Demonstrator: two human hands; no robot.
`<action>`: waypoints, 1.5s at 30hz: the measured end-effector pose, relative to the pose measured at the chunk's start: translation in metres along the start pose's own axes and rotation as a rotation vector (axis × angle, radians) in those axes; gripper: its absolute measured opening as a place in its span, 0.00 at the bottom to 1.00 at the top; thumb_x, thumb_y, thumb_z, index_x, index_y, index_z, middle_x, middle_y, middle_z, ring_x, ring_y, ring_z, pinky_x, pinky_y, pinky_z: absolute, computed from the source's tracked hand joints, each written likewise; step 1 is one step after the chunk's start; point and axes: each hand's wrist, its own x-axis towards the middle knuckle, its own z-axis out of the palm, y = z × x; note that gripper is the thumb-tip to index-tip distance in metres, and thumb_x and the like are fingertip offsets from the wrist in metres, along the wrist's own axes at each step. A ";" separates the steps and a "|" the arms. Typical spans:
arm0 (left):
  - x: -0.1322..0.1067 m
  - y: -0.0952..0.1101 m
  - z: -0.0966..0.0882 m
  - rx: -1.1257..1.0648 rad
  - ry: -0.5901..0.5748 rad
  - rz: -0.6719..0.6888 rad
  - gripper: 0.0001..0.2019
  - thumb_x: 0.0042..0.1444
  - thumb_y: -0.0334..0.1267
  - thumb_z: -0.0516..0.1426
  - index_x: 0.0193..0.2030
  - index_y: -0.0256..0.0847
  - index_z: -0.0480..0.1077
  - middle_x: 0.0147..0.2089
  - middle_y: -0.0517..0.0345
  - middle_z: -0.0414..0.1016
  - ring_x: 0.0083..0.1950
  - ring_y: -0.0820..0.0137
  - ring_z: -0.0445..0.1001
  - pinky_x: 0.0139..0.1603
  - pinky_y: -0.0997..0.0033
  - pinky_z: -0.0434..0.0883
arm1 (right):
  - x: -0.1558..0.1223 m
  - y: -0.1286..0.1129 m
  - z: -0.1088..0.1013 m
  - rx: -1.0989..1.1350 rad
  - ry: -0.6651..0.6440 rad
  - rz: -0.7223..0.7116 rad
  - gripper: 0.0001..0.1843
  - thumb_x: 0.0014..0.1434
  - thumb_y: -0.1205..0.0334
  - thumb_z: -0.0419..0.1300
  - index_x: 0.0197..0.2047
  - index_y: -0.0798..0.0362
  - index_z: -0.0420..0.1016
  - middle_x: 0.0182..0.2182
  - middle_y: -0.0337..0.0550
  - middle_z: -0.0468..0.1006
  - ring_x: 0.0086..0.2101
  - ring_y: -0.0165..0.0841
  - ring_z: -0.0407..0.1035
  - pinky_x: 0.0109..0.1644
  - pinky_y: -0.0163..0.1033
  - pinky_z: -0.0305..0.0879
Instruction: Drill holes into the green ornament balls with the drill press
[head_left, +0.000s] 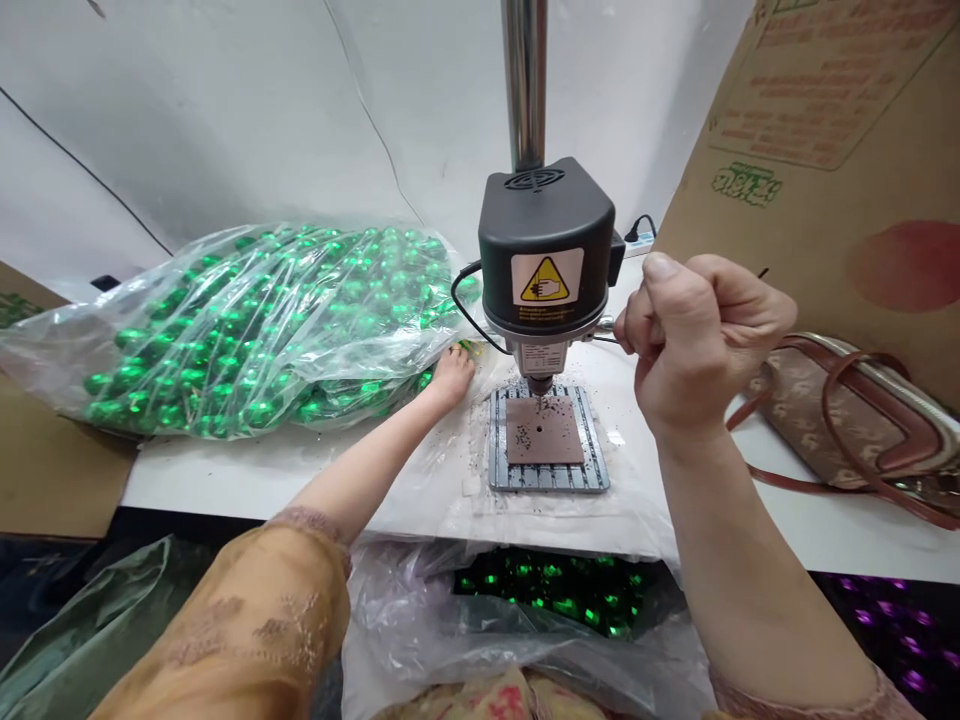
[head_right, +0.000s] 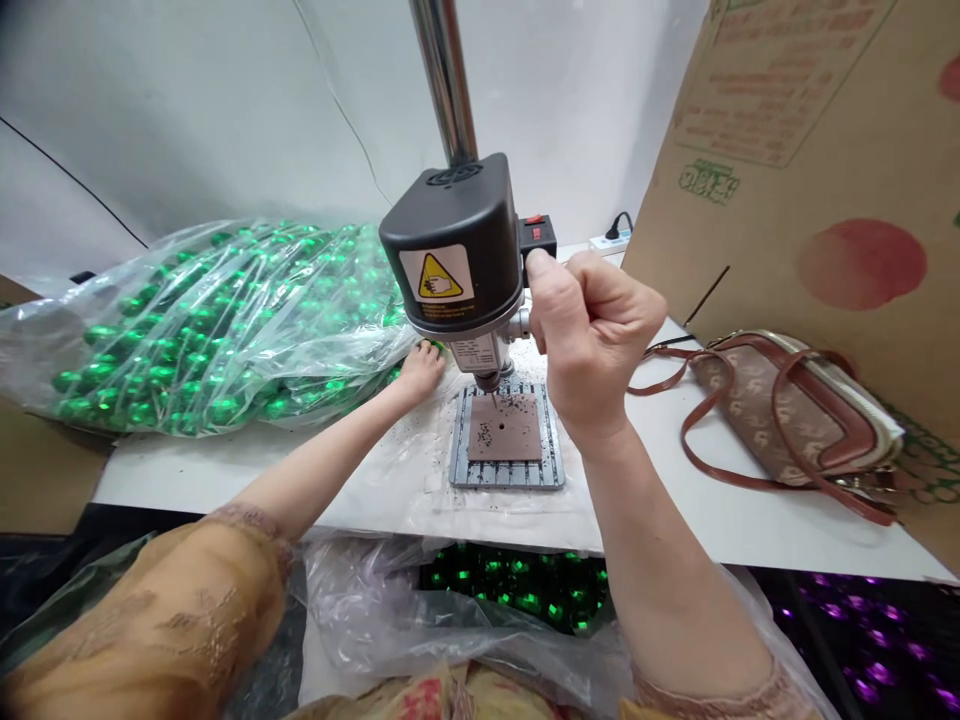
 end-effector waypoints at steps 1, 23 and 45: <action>0.004 -0.003 0.002 -0.002 0.001 -0.010 0.18 0.66 0.44 0.58 0.58 0.37 0.69 0.58 0.47 0.72 0.55 0.62 0.75 0.55 0.53 0.76 | 0.000 0.000 0.000 -0.014 -0.005 -0.005 0.26 0.60 0.63 0.61 0.16 0.50 0.51 0.12 0.31 0.53 0.15 0.24 0.49 0.21 0.40 0.46; -0.084 0.080 0.004 -1.404 -0.087 -0.608 0.28 0.53 0.52 0.67 0.56 0.43 0.67 0.46 0.51 0.79 0.34 0.70 0.79 0.32 0.71 0.75 | -0.003 0.005 -0.003 -0.096 -0.028 -0.031 0.28 0.63 0.55 0.59 0.18 0.50 0.49 0.12 0.32 0.52 0.15 0.22 0.48 0.21 0.39 0.47; -0.090 0.087 0.010 -1.137 -0.077 -0.448 0.32 0.47 0.50 0.70 0.55 0.37 0.68 0.38 0.58 0.75 0.26 0.78 0.72 0.24 0.77 0.63 | -0.006 0.003 -0.004 -0.055 -0.031 -0.036 0.26 0.64 0.59 0.58 0.18 0.51 0.51 0.14 0.31 0.54 0.16 0.20 0.50 0.23 0.36 0.48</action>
